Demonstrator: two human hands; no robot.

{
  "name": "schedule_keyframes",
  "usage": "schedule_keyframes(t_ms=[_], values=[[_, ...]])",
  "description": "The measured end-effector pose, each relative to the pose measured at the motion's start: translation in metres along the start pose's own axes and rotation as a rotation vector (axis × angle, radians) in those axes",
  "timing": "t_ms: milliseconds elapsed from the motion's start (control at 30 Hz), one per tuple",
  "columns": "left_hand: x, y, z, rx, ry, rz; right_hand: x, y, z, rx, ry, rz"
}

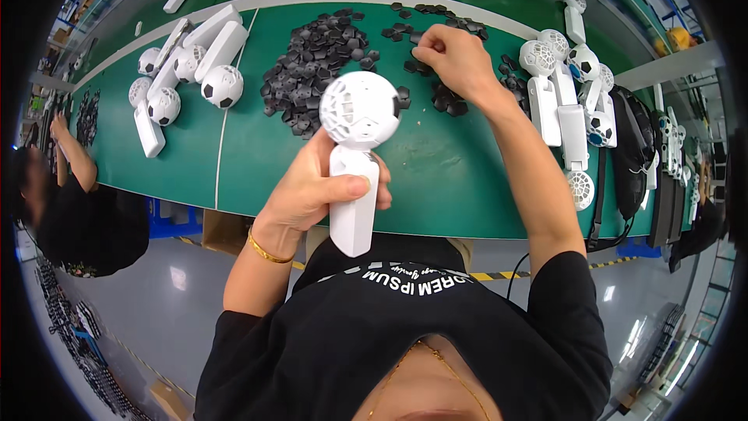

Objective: Assembling small black plastic clips into a white spherical plastic housing at a factory assembly line.

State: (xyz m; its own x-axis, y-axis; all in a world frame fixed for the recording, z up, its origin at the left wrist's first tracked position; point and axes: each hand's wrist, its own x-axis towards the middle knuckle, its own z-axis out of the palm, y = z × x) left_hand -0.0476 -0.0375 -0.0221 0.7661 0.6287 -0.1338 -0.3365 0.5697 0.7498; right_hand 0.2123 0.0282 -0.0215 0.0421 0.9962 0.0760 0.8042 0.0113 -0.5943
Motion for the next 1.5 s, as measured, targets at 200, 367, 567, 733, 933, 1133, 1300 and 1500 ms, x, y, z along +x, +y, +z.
schedule_keyframes(t_ms=[200,367,567,733,933,1133,1300,1500], values=[[0.003,-0.015,0.013,0.005,0.123,-0.025,-0.076,-0.039,-0.001,0.957,-0.065,0.179],[0.01,-0.031,0.021,0.066,0.214,0.007,-0.119,-0.047,0.024,1.283,0.076,0.142],[0.015,-0.048,0.027,0.113,0.274,0.114,-0.135,-0.057,0.049,1.241,0.209,0.184],[0.014,-0.056,0.029,0.13,0.321,0.164,-0.135,-0.055,0.06,1.199,0.281,0.12],[0.013,-0.059,0.027,0.183,0.354,0.185,-0.138,-0.053,0.061,1.138,0.207,0.16],[0.01,-0.062,0.021,0.293,0.345,0.16,-0.131,-0.044,0.05,1.141,0.05,0.224],[0.007,-0.064,0.01,0.374,0.321,0.151,-0.117,-0.035,0.037,1.072,-0.145,0.194],[0.0,-0.04,0.015,0.193,0.288,0.013,-0.055,-0.027,0.018,0.616,-0.132,-0.111]])
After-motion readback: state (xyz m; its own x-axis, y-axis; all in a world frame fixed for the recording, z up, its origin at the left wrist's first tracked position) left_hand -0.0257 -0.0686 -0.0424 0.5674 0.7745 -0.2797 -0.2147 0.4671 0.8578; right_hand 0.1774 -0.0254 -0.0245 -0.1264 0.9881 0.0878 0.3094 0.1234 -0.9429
